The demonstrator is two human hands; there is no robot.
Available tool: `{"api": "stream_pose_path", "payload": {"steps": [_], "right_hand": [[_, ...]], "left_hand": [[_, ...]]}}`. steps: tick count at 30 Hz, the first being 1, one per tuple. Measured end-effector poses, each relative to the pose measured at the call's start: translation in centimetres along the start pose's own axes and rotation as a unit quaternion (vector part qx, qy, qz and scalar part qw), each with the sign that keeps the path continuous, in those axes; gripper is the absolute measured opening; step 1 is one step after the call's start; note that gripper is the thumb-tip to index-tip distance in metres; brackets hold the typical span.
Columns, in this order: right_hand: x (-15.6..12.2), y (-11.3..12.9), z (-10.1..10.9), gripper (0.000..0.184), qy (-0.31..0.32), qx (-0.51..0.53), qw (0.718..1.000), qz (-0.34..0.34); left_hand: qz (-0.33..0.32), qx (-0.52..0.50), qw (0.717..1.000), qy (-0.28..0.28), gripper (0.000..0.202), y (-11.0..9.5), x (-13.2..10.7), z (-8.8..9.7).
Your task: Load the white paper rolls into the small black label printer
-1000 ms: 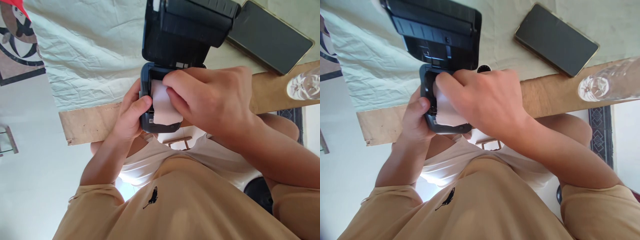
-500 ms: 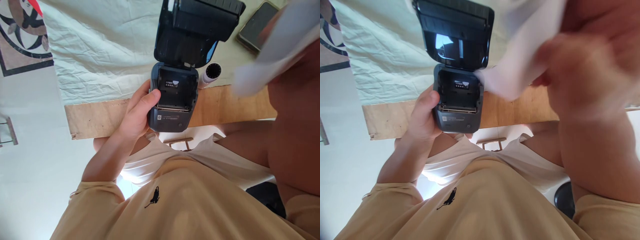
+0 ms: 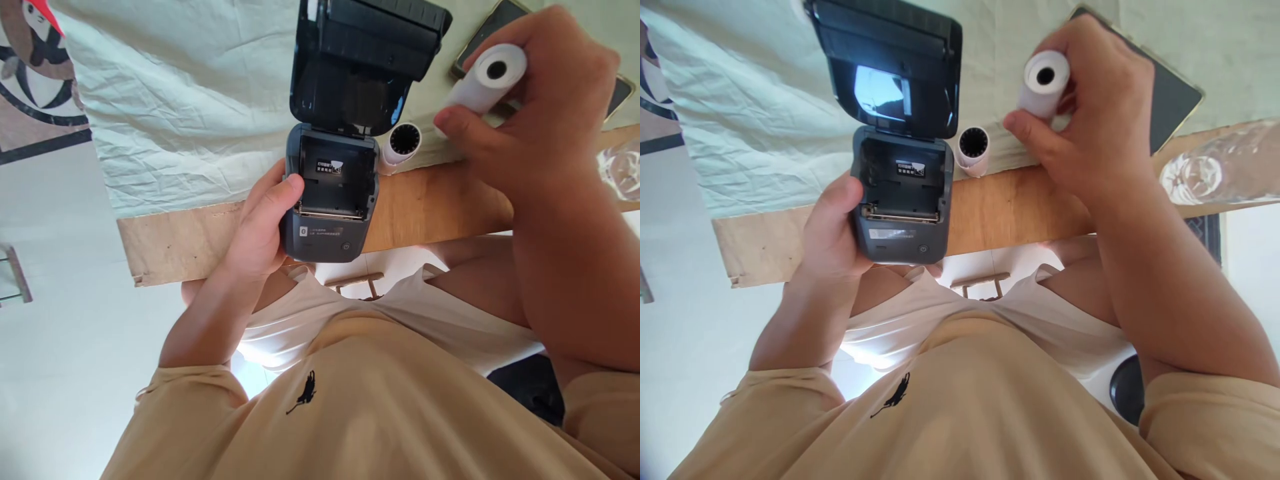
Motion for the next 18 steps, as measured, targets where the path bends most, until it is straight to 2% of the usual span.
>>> {"api": "stream_pose_path", "payload": {"steps": [3, 6, 9, 12, 15, 18], "right_hand": [[-0.1, 0.1, -1.1, 0.052, 0.048, 0.005, 0.999, -0.007], [-0.4, 1.2, -1.2, 0.064, 0.072, -0.002, 0.997, 0.035], [-1.2, 3.2, 0.5, 0.051, 0.000, -0.021, 0.994, 0.110], [-2.3, 5.2, 1.4, 0.038, -0.040, -0.015, 0.983, 0.179], [-3.0, 6.4, 0.0, 0.037, 0.006, -0.016, 0.972, 0.234], [-3.0, 5.7, -2.3, 0.043, 0.077, -0.044, 0.979, 0.184]], "left_hand": [[-0.003, -0.019, 1.000, 0.005, 0.049, 0.1, 0.2, 0.1], [-0.044, -0.042, 0.998, 0.031, 0.039, 0.0, 0.3, 0.1], [-0.063, -0.056, 0.996, 0.042, 0.038, 0.1, 0.4, 0.1], [-0.034, -0.040, 0.998, 0.021, 0.045, 0.2, 0.4, 0.2], [-0.002, -0.014, 1.000, 0.007, 0.051, 0.2, 0.3, 0.1], [-0.005, -0.014, 1.000, 0.006, 0.049, -0.1, 0.2, 0.0]]}}
Point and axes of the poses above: each hand's wrist, its own x-axis towards the middle knuckle, its own z-axis out of the back of the hand, y = z × x, the point moved 6 cm from there along x, towards the middle knuckle, and after that the axes turned 6 degrees about z, right-handed, at the moved point
